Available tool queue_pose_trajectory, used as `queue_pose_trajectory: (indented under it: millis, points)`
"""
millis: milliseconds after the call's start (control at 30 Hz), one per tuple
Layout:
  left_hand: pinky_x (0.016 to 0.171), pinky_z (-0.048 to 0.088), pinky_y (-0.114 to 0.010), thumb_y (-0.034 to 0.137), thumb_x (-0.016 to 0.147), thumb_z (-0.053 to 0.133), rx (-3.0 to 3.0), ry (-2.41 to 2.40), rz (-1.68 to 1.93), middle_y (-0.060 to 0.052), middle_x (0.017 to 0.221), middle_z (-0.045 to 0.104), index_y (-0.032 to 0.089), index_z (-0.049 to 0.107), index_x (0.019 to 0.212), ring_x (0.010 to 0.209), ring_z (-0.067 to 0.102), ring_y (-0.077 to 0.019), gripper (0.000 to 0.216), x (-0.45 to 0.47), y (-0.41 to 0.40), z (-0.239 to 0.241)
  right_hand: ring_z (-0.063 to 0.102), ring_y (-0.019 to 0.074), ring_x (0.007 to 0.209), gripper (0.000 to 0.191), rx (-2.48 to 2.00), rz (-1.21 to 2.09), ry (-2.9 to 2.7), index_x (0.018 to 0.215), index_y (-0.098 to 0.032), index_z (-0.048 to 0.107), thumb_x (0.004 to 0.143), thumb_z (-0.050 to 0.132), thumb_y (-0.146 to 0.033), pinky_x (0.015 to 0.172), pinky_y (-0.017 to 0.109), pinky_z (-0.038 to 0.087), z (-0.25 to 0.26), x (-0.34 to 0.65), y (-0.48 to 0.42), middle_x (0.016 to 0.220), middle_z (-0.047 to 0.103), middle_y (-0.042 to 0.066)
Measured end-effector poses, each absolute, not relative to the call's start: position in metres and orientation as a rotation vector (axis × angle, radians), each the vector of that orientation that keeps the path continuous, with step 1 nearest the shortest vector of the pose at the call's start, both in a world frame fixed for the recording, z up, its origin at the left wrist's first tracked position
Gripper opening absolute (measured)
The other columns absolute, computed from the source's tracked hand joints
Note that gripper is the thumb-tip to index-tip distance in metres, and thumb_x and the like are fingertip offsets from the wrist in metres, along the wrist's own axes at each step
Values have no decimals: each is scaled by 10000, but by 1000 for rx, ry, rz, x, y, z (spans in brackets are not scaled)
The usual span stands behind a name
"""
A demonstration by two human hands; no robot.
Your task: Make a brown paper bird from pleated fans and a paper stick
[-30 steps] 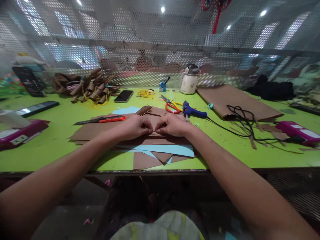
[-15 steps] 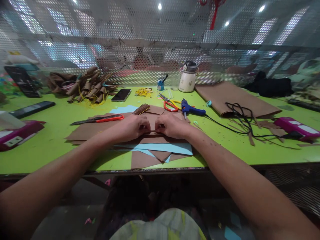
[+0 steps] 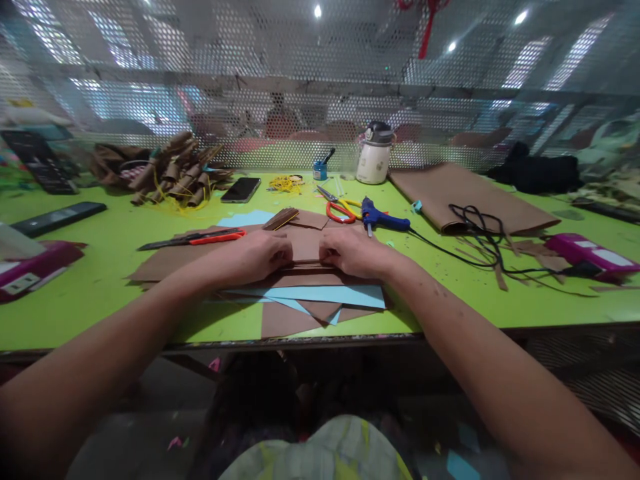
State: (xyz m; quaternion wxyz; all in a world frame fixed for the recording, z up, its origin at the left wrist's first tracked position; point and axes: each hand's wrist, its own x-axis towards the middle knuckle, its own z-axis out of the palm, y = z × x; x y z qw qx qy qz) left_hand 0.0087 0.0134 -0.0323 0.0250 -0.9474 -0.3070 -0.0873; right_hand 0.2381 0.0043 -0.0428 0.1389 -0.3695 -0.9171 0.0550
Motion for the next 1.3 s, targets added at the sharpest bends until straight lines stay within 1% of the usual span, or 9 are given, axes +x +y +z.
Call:
queue_pose_trajectory:
  millis: [233, 333, 433, 500, 667, 833, 1033, 1167, 1300]
  points:
    - [544, 341, -267, 216, 812, 438, -2864, -957, -222, -61, 754, 640, 167, 622, 715, 616, 539, -158, 214, 14, 10, -30, 545, 151, 756, 106, -1183, 39, -2658, 757, -164, 624, 814, 539, -193, 658, 246, 354, -38, 227, -4, 823, 632, 48]
    - [590, 381, -277, 253, 836, 427, -2845, -960, -243, -76, 804, 664, 173, 645, 794, 682, 579, -185, 236, 22, 8, -32, 539, 169, 755, 147, -1196, -76, -2679, 809, -166, 636, 836, 505, -226, 642, 262, 331, -37, 216, -6, 835, 638, 68]
    - [667, 417, -275, 242, 839, 434, -2882, -946, -286, -85, 880, 671, 176, 650, 891, 774, 600, -191, 232, 27, 8, -33, 535, 176, 758, 160, -1169, -114, -2698, 860, -171, 643, 835, 489, -206, 619, 266, 308, -37, 210, -6, 857, 646, 71]
    - [677, 422, -269, 220, 830, 443, -2888, -957, -281, -90, 883, 663, 161, 651, 860, 774, 596, -183, 218, 27, 9, -33, 527, 168, 741, 149, -1166, -87, -2702, 822, -164, 639, 823, 492, -181, 614, 261, 306, -37, 210, -5, 831, 640, 66]
    - [581, 376, -259, 173, 805, 448, -2893, -930, -263, -70, 811, 615, 149, 608, 735, 664, 536, -154, 176, 16, 10, -34, 509, 146, 733, 112, -1150, 19, -2689, 761, -157, 610, 787, 509, -119, 640, 248, 322, -39, 224, -4, 797, 611, 49]
    - [552, 332, -256, 147, 788, 453, -2977, -902, -239, -47, 783, 570, 164, 580, 735, 630, 477, -138, 139, 8, 9, -31, 508, 146, 755, 95, -1145, 43, -2706, 752, -165, 584, 776, 510, -110, 659, 248, 321, -39, 233, -5, 825, 603, 43]
    - [570, 336, -249, 109, 739, 482, -3038, -886, -177, -35, 797, 544, 173, 578, 768, 667, 473, -141, 119, 5, 10, -27, 484, 150, 739, 63, -1139, 9, -2743, 753, -164, 556, 747, 525, -109, 641, 250, 300, -38, 233, -7, 818, 582, 47]
    - [578, 347, -248, 144, 760, 496, -3017, -851, -159, -43, 809, 544, 170, 595, 801, 691, 491, -149, 110, 5, 8, -26, 465, 149, 724, 38, -1108, -30, -2768, 743, -166, 537, 732, 543, -130, 631, 253, 289, -40, 233, -6, 809, 562, 43]
    - [583, 357, -249, 175, 776, 498, -2987, -807, -156, -53, 802, 552, 163, 598, 776, 711, 512, -158, 101, 6, 4, -25, 445, 153, 715, 43, -1099, -120, -2779, 703, -162, 528, 744, 538, -155, 625, 264, 279, -43, 232, -7, 807, 546, 52]
